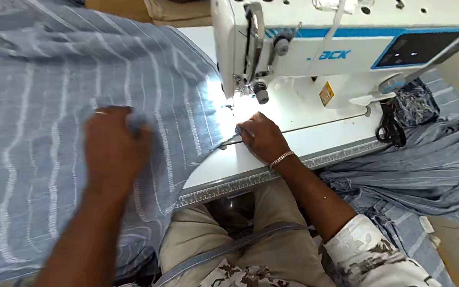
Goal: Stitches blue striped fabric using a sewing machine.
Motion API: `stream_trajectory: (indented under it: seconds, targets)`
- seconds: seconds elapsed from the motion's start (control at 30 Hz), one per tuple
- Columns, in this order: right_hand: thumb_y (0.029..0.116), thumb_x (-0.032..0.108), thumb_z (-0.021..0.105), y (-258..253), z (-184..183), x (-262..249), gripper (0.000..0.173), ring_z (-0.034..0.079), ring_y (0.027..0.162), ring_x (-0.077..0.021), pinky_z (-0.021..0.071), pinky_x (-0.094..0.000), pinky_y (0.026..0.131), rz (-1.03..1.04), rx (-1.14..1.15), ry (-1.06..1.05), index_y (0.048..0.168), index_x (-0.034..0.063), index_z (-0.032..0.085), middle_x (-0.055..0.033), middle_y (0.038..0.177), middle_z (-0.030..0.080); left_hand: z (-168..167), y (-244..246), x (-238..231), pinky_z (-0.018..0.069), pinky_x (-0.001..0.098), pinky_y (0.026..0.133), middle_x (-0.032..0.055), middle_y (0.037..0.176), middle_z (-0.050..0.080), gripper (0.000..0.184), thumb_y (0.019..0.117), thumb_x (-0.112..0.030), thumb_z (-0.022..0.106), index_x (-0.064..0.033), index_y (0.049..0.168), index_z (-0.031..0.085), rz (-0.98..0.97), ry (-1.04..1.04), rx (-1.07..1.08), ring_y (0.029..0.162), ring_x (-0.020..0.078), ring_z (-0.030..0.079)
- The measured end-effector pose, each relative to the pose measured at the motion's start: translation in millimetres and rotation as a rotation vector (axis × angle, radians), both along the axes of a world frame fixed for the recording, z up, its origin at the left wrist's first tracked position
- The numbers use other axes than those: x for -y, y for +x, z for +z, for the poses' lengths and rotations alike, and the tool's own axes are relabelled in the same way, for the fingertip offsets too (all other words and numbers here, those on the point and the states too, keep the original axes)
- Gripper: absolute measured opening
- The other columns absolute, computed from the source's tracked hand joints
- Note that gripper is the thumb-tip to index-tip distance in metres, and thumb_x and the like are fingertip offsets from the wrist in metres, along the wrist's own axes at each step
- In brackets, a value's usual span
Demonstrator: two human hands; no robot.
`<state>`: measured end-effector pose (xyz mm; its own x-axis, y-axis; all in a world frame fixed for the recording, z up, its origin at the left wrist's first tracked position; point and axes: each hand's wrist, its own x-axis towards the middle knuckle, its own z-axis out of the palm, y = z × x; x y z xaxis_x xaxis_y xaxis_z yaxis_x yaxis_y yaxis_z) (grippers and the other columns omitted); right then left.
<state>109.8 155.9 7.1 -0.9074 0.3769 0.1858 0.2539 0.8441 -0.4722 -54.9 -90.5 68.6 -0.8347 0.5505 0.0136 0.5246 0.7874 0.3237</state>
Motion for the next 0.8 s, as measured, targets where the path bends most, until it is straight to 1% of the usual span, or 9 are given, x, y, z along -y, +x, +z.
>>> stream_trajectory:
  seconds: [0.07,0.13,0.23,0.3,0.43,0.57,0.67,0.73,0.8]
  targets:
    - [0.0997,0.017,0.058,-1,-1,-4,0.027,0.069,0.094,-0.0236,0.0586,-0.0398,0.081,0.032,-0.015,-0.006,0.119,0.0120,0.077,-0.0123,0.107,0.068,-9,98,-38,0.0519,0.0619,0.096,0.0275,0.120,0.066,0.029,0.1080,-0.019,0.052,0.0022,0.123,0.066,-0.306,0.088,0.173,0.112,0.0442,0.065]
    - [0.0991,0.017,0.058,-2,-1,-6,0.027,0.069,0.091,-0.0229,0.0584,-0.0389,0.081,0.049,-0.037,-0.008,0.117,0.0112,0.077,-0.0121,0.104,0.068,-61,196,-76,0.0555,0.0543,0.095,0.0131,0.115,0.072,0.025,0.1034,-0.025,0.058,-0.0090,0.115,0.074,-0.740,-0.017,0.406,0.111,0.0315,0.068]
    - [0.0995,0.016,0.057,-1,-3,-5,0.027,0.068,0.090,-0.0231,0.0583,-0.0389,0.079,0.054,-0.053,0.009,0.116,0.0112,0.078,-0.0121,0.102,0.068,-150,300,-115,0.0466,0.0637,0.101,0.0161,0.131,0.067,0.031,0.1039,-0.027,0.055,-0.0074,0.119,0.073,-1.057,-0.018,0.504,0.127,0.0386,0.059]
    - [0.0999,0.017,0.057,-2,-3,-5,0.027,0.068,0.089,-0.0228,0.0584,-0.0390,0.079,0.045,-0.063,0.021,0.116,0.0120,0.078,-0.0118,0.101,0.068,-169,315,-123,0.0505,0.0606,0.096,0.0180,0.121,0.070,0.025,0.1010,-0.018,0.057,-0.0042,0.113,0.074,-1.114,0.129,0.444,0.120,0.0384,0.063]
    - [0.0999,0.019,0.058,0,-8,-7,0.026,0.068,0.086,-0.0227,0.0582,-0.0400,0.076,0.033,-0.096,0.013,0.114,0.0134,0.079,-0.0109,0.097,0.068,-92,251,-122,0.0517,0.0603,0.096,0.0228,0.116,0.069,0.022,0.1013,-0.006,0.055,0.0004,0.118,0.068,-1.205,-0.075,0.717,0.115,0.0404,0.065]
    - [0.0990,0.019,0.059,-1,-8,-11,0.025,0.069,0.087,-0.0251,0.0582,-0.0442,0.077,0.043,-0.105,-0.060,0.113,0.0122,0.079,-0.0123,0.097,0.069,-12,122,-77,0.0573,0.0503,0.090,0.0154,0.109,0.073,0.034,0.0976,0.002,0.061,-0.0070,0.130,0.069,-0.844,0.009,0.592,0.098,0.0290,0.071]
    - [0.0989,0.021,0.061,-2,-9,-12,0.023,0.069,0.088,-0.0234,0.0579,-0.0436,0.079,0.025,-0.109,-0.097,0.111,0.0136,0.079,-0.0105,0.097,0.069,2,29,-62,0.0563,0.0547,0.073,0.0126,0.085,0.069,0.030,0.1087,-0.032,0.052,-0.0087,0.116,0.069,-0.538,-0.074,0.305,0.077,0.0294,0.068]
    - [0.0993,0.022,0.060,-3,-11,-11,0.023,0.068,0.086,-0.0220,0.0577,-0.0425,0.077,0.015,-0.127,-0.093,0.109,0.0143,0.079,-0.0092,0.095,0.069,-6,0,-62,0.0547,0.0576,0.078,0.0130,0.089,0.070,0.037,0.1102,-0.038,0.046,-0.0098,0.112,0.069,-0.485,-0.159,0.194,0.085,0.0315,0.069]
    - [0.0992,0.022,0.059,-4,-12,-12,0.024,0.068,0.086,-0.0217,0.0579,-0.0422,0.076,0.011,-0.143,-0.096,0.109,0.0140,0.080,-0.0096,0.094,0.069,-13,-4,-68,0.0537,0.0544,0.094,0.0134,0.108,0.073,0.037,0.1102,-0.035,0.047,-0.0139,0.129,0.071,-0.512,-0.076,0.160,0.104,0.0299,0.070]
